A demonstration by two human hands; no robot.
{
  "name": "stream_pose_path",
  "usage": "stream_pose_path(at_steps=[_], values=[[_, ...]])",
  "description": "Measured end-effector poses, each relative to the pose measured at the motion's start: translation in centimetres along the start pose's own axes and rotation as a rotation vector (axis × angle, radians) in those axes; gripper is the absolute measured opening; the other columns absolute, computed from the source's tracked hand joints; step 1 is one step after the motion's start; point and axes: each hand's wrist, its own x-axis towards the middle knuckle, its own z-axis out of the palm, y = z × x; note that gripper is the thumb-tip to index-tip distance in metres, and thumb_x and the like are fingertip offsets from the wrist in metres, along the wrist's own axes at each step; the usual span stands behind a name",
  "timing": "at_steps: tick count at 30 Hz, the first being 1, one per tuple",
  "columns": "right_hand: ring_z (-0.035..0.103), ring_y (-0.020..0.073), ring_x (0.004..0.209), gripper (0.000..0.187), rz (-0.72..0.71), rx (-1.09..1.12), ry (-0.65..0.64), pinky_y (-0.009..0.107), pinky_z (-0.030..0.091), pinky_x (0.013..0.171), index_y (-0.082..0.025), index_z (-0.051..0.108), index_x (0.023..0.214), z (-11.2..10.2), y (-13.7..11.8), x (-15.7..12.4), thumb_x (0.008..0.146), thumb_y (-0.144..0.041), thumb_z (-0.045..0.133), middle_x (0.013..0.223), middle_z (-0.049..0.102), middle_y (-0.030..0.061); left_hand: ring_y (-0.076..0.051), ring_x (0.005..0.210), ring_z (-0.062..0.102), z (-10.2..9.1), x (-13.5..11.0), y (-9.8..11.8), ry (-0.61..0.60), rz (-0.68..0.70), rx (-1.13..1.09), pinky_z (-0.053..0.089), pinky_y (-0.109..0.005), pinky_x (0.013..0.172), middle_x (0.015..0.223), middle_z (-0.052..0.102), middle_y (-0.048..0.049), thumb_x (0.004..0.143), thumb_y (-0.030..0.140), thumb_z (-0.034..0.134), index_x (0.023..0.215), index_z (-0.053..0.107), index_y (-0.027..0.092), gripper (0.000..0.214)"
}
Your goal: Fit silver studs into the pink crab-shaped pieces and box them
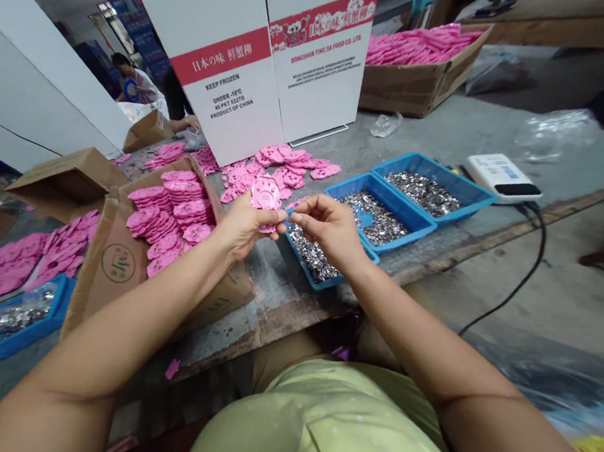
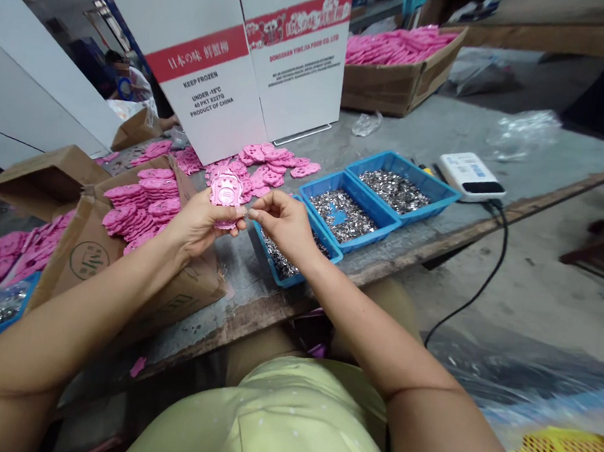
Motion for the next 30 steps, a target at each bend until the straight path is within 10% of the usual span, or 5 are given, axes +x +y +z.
stream_pose_path(at_steps=[10,17,30], values=[[0.057,0.0228,0.084,0.035,-0.376,-0.41,-0.077,0.04,0.046,0.083,-0.027,0.066,0.072,-0.7,-0.5,0.0,0.085,-0.056,0.079,0.085,0.067,0.0055,-0.013,0.052,0.065,-0.2,0.2,0.3,-0.031,-0.168,-0.069,0.047,-0.022,0.046,0.06,0.065,-0.004,0.064,0.001,0.078,0.071,0.063,0.01,0.019],[0.062,0.0248,0.096,0.037,-0.177,-0.03,0.165,0.043,0.049,0.088,-0.025,0.062,0.063,-0.4,-0.9,0.3,0.079,-0.051,0.084,0.089,0.066,0.0059,-0.026,0.091,0.078,0.5,-0.2,1.1,-0.18,-0.088,-0.231,0.061,-0.032,0.066,0.089,0.078,-0.0104,0.092,0.039,0.07,0.091,0.068,0.017,0.023],[0.062,0.0257,0.122,0.025,-0.022,0.295,0.204,0.043,0.046,0.109,-0.023,0.059,0.054,1.9,-2.1,-0.3,0.066,-0.03,0.08,0.102,0.073,0.0068,-0.02,0.122,0.067,0.4,-1.4,1.2,-0.224,0.228,-0.236,0.056,-0.036,0.106,0.124,0.072,-0.0009,0.056,0.012,0.097,0.106,0.068,0.027,0.06]])
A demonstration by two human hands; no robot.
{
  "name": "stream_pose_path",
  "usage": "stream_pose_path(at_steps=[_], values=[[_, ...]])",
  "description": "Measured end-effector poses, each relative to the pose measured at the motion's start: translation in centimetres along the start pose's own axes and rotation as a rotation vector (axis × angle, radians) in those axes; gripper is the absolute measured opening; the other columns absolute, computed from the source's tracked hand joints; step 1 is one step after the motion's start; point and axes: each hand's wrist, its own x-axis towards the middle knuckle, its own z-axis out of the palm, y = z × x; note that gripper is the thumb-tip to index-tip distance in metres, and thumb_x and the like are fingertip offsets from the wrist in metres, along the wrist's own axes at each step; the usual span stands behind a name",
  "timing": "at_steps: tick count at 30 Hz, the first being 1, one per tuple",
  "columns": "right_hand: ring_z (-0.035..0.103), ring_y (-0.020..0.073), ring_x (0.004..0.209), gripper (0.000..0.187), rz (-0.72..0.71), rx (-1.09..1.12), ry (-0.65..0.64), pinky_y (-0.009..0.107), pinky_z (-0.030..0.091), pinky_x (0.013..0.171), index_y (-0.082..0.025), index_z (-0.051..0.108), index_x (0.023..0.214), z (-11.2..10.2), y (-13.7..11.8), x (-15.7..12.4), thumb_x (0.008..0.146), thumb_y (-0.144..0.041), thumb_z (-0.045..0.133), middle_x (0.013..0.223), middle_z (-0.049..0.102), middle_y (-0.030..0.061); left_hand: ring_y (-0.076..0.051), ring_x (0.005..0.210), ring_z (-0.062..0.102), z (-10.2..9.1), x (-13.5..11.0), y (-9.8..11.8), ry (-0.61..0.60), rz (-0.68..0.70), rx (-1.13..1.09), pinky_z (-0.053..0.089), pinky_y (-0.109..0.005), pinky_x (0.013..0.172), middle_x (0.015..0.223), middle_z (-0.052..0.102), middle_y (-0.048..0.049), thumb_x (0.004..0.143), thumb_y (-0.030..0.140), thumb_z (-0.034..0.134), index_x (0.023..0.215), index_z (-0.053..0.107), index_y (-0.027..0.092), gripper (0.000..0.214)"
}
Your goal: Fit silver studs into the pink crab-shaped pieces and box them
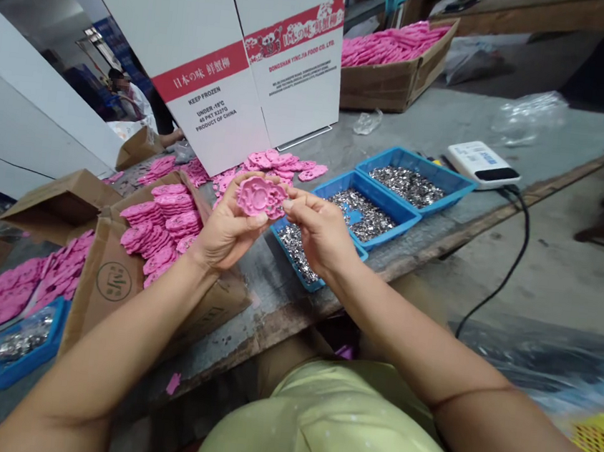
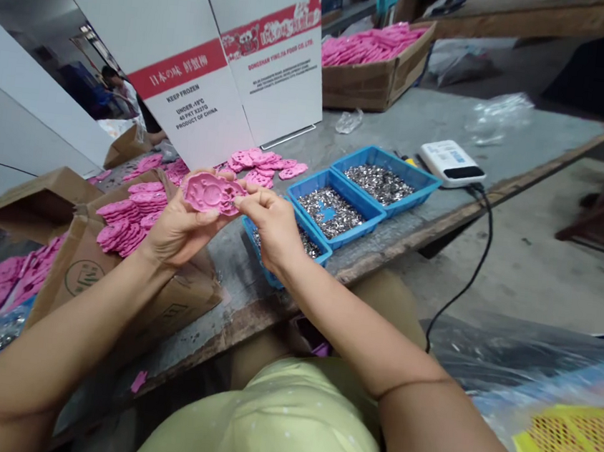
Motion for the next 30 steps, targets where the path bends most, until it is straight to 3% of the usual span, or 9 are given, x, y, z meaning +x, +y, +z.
stream_pose_path(at_steps=[5,12,16,24,30], values=[[0.058,0.0262,0.124,0.027,-0.026,-0.012,0.036,0.043,0.046,0.108,-0.023,0.06,0.055,0.6,0.3,-0.2,0.067,-0.033,0.082,0.102,0.071,0.0066,-0.024,0.129,0.064,0.2,0.1,0.0,0.041,0.007,0.071,0.056,-0.036,0.105,0.129,0.068,-0.0031,0.052,0.018,0.097,0.111,0.066,0.029,0.068],[0.054,0.0175,0.083,0.05,0.028,0.031,-0.015,0.037,0.048,0.089,-0.023,0.047,0.049,1.4,0.0,-0.4,0.063,-0.049,0.088,0.076,0.057,0.0018,-0.023,0.125,0.064,0.3,0.1,0.0,0.007,0.041,0.077,0.056,-0.032,0.101,0.126,0.067,-0.0023,0.051,0.017,0.099,0.104,0.065,0.028,0.064],[0.048,0.0155,0.077,0.044,0.072,0.044,-0.005,0.033,0.046,0.08,-0.023,0.05,0.05,1.5,0.1,-0.3,0.058,-0.045,0.088,0.072,0.056,0.0004,-0.023,0.128,0.063,0.2,0.0,-0.1,0.009,0.036,0.084,0.055,-0.034,0.104,0.125,0.067,-0.0019,0.051,0.018,0.099,0.104,0.063,0.029,0.065],[0.046,0.0134,0.071,0.026,0.097,0.053,-0.002,0.033,0.044,0.078,-0.023,0.055,0.055,1.4,0.5,0.0,0.063,-0.031,0.077,0.067,0.054,-0.0016,-0.025,0.132,0.062,0.1,0.0,-0.3,-0.008,0.067,0.088,0.053,-0.036,0.108,0.123,0.067,-0.0017,0.053,0.019,0.101,0.103,0.065,0.029,0.062],[0.046,0.012,0.069,0.024,0.097,0.085,0.008,0.032,0.043,0.076,-0.022,0.058,0.054,1.4,0.4,-0.1,0.059,-0.031,0.079,0.065,0.056,-0.0033,-0.025,0.131,0.064,-1.1,0.7,-1.0,-0.125,0.128,0.111,0.053,-0.038,0.109,0.122,0.07,-0.0019,0.058,0.021,0.101,0.108,0.066,0.03,0.062]])
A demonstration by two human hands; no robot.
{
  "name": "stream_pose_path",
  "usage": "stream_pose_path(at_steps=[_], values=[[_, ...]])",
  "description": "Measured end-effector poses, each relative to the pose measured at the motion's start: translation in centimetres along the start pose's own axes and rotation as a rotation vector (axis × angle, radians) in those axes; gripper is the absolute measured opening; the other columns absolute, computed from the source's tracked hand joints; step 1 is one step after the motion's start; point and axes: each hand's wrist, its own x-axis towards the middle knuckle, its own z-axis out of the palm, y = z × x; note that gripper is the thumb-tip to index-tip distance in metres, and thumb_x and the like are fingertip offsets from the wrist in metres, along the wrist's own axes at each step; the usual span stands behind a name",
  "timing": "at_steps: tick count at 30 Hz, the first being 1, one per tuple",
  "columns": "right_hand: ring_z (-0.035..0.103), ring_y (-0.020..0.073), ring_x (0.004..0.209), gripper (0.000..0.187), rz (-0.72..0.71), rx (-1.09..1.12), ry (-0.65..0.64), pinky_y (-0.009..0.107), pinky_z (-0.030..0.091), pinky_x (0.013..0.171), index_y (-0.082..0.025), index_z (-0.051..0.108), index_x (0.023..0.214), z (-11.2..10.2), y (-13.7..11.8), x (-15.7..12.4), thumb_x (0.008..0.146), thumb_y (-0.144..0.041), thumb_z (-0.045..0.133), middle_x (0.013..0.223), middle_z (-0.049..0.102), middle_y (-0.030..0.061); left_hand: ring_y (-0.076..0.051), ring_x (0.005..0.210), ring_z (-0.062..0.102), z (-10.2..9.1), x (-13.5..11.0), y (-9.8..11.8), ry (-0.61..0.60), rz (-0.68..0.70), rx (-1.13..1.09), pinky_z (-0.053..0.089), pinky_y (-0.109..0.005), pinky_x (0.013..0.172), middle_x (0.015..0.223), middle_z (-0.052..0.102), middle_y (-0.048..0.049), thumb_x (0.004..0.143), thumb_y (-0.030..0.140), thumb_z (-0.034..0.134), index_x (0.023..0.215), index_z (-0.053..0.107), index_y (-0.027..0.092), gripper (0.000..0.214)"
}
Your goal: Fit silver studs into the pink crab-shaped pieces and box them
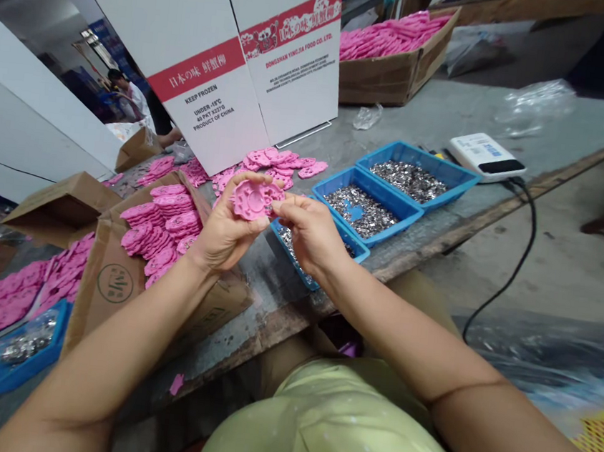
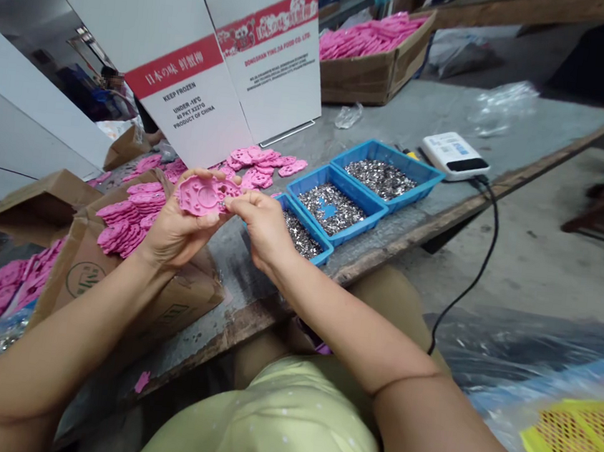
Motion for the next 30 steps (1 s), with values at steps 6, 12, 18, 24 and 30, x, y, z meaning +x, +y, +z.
stream_pose_path(at_steps=[6,12,18,24,30], values=[[0.053,0.0135,0.074,0.023,-0.067,-0.048,0.003,0.033,0.045,0.08,-0.021,0.064,0.061,-0.1,0.6,0.2,0.061,-0.033,0.084,0.07,0.062,-0.0023,-0.025,0.125,0.066,-0.4,0.1,-0.4,0.015,0.012,-0.003,0.055,-0.039,0.11,0.124,0.072,-0.0033,0.057,0.02,0.101,0.107,0.07,0.029,0.059],[0.052,0.0133,0.073,0.041,-0.078,-0.035,0.002,0.031,0.046,0.076,-0.022,0.061,0.069,-0.6,1.6,0.6,0.059,-0.042,0.095,0.069,0.06,-0.0043,-0.027,0.128,0.066,0.1,-0.1,0.2,0.109,-0.094,-0.053,0.053,-0.044,0.113,0.129,0.072,-0.0045,0.062,0.013,0.092,0.116,0.07,0.028,0.061],[0.052,0.0126,0.071,0.04,-0.06,-0.039,-0.004,0.03,0.047,0.074,-0.021,0.064,0.07,-1.7,2.2,0.7,0.063,-0.05,0.091,0.072,0.062,-0.0031,-0.022,0.1,0.076,0.2,0.3,0.6,0.271,-0.25,-0.12,0.06,-0.054,0.103,0.099,0.078,-0.002,0.067,0.001,0.066,0.123,0.063,0.024,0.061],[0.054,0.0133,0.076,0.03,-0.055,-0.13,0.049,0.029,0.045,0.072,-0.021,0.067,0.071,-3.1,2.1,0.9,0.063,-0.042,0.087,0.083,0.067,0.0011,-0.02,0.093,0.076,-0.2,0.5,0.5,0.317,-0.328,-0.131,0.059,-0.059,0.104,0.093,0.078,-0.0008,0.061,-0.004,0.063,0.124,0.061,0.022,0.068],[0.058,0.0155,0.08,0.02,-0.12,-0.326,0.072,0.032,0.05,0.076,-0.023,0.065,0.077,-5.4,1.8,1.9,0.075,-0.038,0.077,0.096,0.07,0.0039,-0.018,0.089,0.075,0.0,0.5,0.4,0.348,-0.295,-0.096,0.055,-0.067,0.107,0.09,0.075,0.0029,0.059,-0.004,0.064,0.117,0.059,0.023,0.065]])
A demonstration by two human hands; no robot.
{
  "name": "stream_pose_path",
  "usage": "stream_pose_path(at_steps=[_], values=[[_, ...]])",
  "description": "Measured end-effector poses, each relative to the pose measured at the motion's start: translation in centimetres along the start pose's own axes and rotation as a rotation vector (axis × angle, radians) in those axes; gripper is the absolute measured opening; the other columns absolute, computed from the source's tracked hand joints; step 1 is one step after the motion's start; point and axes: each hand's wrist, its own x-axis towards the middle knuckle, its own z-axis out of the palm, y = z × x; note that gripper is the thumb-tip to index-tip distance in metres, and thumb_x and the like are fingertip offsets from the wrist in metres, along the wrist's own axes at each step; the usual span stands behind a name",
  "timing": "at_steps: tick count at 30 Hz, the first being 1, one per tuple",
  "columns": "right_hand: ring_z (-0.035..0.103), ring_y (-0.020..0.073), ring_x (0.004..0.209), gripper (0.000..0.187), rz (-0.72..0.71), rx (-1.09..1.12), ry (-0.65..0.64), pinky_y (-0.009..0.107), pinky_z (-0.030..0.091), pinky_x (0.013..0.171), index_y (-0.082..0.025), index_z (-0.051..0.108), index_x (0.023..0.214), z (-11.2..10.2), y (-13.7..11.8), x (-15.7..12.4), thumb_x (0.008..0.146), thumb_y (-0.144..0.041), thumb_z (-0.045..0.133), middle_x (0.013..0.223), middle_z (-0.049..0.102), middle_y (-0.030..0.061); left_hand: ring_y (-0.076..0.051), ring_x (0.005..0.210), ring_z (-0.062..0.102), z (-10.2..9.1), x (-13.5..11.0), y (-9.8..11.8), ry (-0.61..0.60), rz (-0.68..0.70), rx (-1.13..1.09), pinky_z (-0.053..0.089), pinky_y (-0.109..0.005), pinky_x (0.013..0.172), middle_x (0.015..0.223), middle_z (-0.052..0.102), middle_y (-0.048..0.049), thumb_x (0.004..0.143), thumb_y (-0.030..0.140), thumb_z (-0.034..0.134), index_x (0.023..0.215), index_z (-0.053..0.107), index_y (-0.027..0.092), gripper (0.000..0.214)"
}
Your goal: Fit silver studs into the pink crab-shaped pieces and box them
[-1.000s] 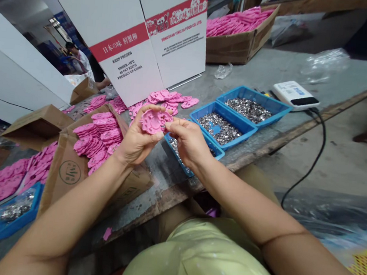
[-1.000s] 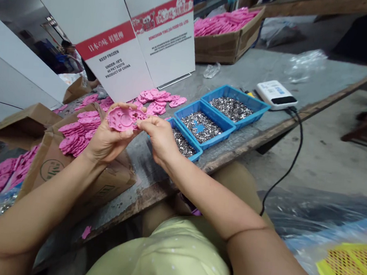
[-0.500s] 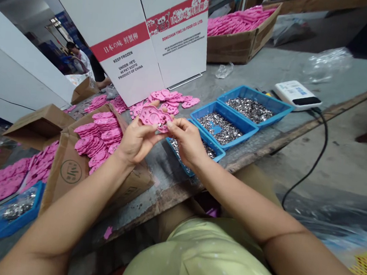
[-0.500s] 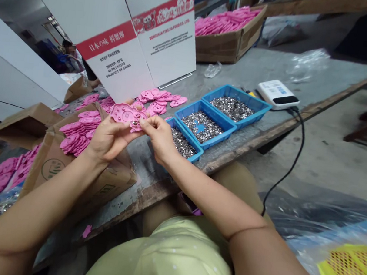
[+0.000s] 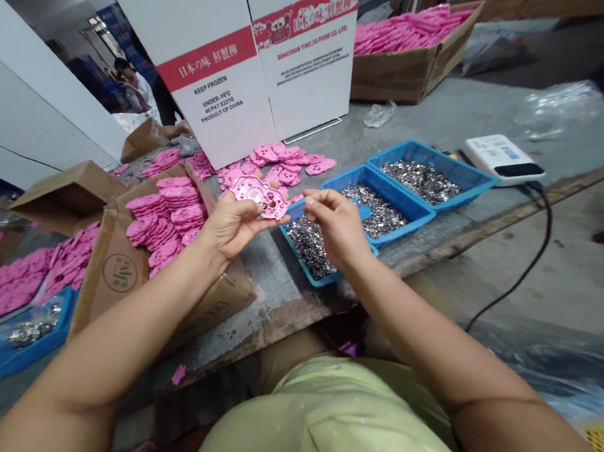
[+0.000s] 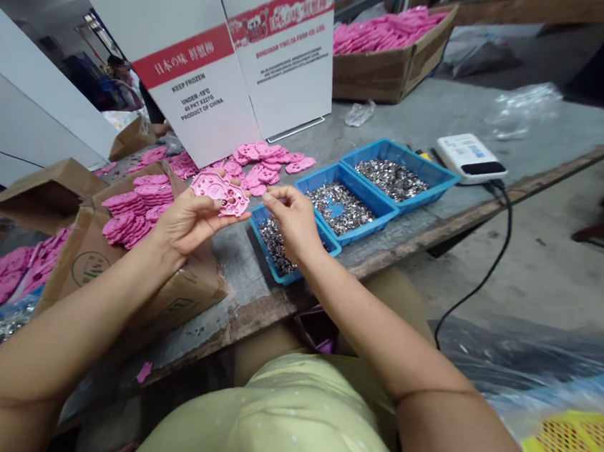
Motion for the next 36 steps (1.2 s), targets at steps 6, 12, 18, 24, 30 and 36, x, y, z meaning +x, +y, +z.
stream_pose_path(at_steps=[6,12,18,24,30,36], values=[[0.066,0.0262,0.104,0.01,-0.213,-0.937,0.071,0.043,0.051,0.098,-0.019,0.072,0.092,-5.3,-1.4,5.1,0.085,-0.023,0.066,0.116,0.071,0.0132,-0.025,0.096,0.077,0.0,0.0,-0.4,0.01,0.019,0.053,0.052,-0.075,0.107,0.09,0.075,0.0007,0.058,-0.001,0.065,0.116,0.059,0.021,0.062],[0.072,0.0351,0.116,0.027,0.155,-1.634,-0.13,0.041,0.055,0.095,-0.016,0.081,0.112,-8.9,-2.0,7.6,0.093,-0.026,0.064,0.123,0.078,0.0193,-0.033,0.103,0.078,0.0,-0.2,-0.1,-0.113,-0.061,0.107,0.057,-0.071,0.103,0.098,0.077,-0.0056,0.06,0.004,0.069,0.114,0.063,0.018,0.057],[0.075,0.0335,0.115,0.032,0.292,-1.75,-0.306,0.038,0.057,0.09,-0.013,0.082,0.115,-9.3,-0.6,7.5,0.088,-0.02,0.066,0.124,0.078,0.0235,-0.028,0.086,0.079,-0.2,-0.2,-0.1,-0.128,-0.151,0.109,0.068,-0.05,0.081,0.098,0.078,-0.0095,0.062,0.004,0.067,0.101,0.065,0.014,0.041],[0.075,0.0336,0.113,0.036,0.263,-1.736,-0.238,0.038,0.055,0.091,-0.012,0.08,0.12,-9.3,-0.4,7.6,0.092,-0.019,0.058,0.127,0.076,0.0255,-0.027,0.082,0.078,-0.6,0.2,-0.1,-0.123,-0.2,0.065,0.062,-0.034,0.061,0.101,0.079,-0.0132,0.069,0.007,0.063,0.102,0.066,0.013,0.034],[0.072,0.0347,0.115,0.032,0.155,-1.596,-0.135,0.037,0.051,0.092,-0.012,0.078,0.115,-10.1,-0.5,7.8,0.093,-0.014,0.054,0.122,0.078,0.0226,-0.028,0.085,0.078,-0.5,0.4,-0.2,-0.116,-0.247,0.045,0.058,-0.031,0.056,0.1,0.08,-0.0168,0.072,0.011,0.06,0.1,0.068,0.01,0.029],[0.071,0.0254,0.09,0.018,0.046,-1.155,0.061,0.036,0.051,0.084,-0.015,0.075,0.095,-9.8,-1.6,7.4,0.088,-0.009,0.059,0.098,0.079,0.0142,-0.025,0.073,0.077,-0.3,0.2,-0.1,-0.092,-0.233,0.08,0.055,-0.028,0.051,0.091,0.079,-0.0158,0.068,0.008,0.061,0.094,0.066,0.009,0.027]])
